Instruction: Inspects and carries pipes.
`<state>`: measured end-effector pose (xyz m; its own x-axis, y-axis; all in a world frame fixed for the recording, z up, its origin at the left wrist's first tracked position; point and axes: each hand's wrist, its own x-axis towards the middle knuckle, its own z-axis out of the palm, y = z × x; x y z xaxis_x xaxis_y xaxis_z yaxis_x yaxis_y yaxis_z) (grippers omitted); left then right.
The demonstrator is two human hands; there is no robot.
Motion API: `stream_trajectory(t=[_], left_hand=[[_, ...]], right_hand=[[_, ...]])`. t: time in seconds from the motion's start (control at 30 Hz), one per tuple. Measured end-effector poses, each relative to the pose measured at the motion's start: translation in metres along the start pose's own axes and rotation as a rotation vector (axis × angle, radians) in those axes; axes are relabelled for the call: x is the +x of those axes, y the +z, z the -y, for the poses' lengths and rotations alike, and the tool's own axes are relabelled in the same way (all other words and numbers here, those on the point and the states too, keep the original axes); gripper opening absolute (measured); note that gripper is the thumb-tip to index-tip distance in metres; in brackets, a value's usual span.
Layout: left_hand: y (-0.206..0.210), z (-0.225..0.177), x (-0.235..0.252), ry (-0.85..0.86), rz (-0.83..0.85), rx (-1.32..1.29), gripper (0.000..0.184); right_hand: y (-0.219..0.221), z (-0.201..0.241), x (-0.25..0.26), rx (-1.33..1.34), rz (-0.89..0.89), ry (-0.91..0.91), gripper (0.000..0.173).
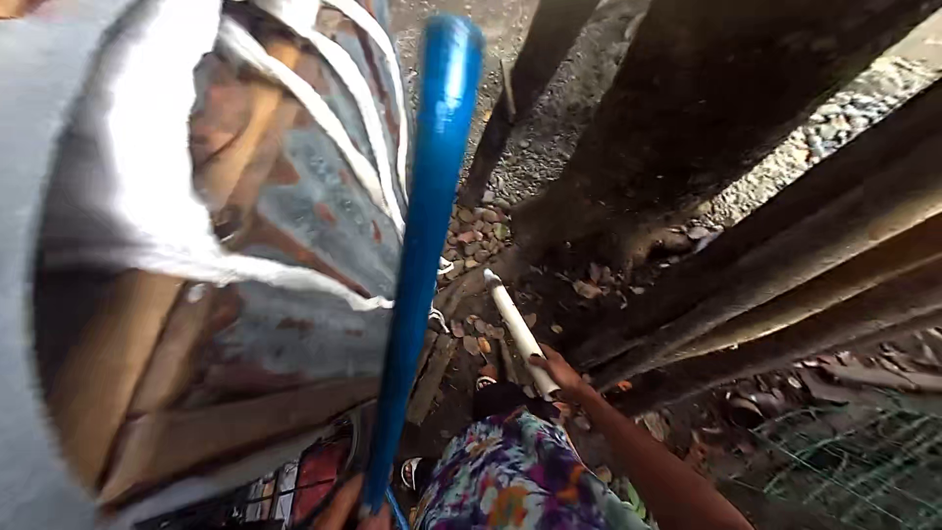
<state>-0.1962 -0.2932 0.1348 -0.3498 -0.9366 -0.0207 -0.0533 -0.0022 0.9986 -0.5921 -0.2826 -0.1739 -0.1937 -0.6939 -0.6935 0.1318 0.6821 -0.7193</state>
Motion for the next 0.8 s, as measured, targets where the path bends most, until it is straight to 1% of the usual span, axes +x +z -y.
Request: stream_trajectory(t=[0.1,0.17,0.23,0.3,0.4,0.5,0.67,0.8], left_hand=[[0.065,0.015,0.081,-0.049,-0.033,0.12,0.039],[0.1,0.024,0.14,-0.083,-0.058,0.111,0.038],[0.127,0.025,0.193,-0.133,-0.06,0.04,0.033],[0.148,0.028,0.236,-0.172,-0.078,-0.03,0.03],[0.169,0.037,0.289,-0.201,-0.118,-0.082,0.027],[0.185,0.043,0.336,-0.29,-0.159,-0.113,0.03],[0.22,0.051,0.402,-0.274,-0.196,-0.008,0.027],[0.252,0.069,0.454,-0.225,-0.197,-0.002,0.025]], right_hand=[[-0.023,0.034,-0.005,0.001,0.004,-0.125,0.067],[-0.034,0.055,-0.012,0.018,0.024,-0.18,0.078],[-0.04,0.076,-0.018,0.056,0.048,-0.23,0.083],[-0.043,0.094,-0.024,0.035,0.048,-0.3,0.084],[-0.04,0.114,-0.028,-0.033,0.025,-0.427,0.086],[-0.037,0.131,-0.035,0.007,0.057,-0.5,0.093],[-0.041,0.154,-0.042,0.103,0.137,-0.49,0.108],[-0.051,0.18,-0.04,0.085,0.119,-0.483,0.108]])
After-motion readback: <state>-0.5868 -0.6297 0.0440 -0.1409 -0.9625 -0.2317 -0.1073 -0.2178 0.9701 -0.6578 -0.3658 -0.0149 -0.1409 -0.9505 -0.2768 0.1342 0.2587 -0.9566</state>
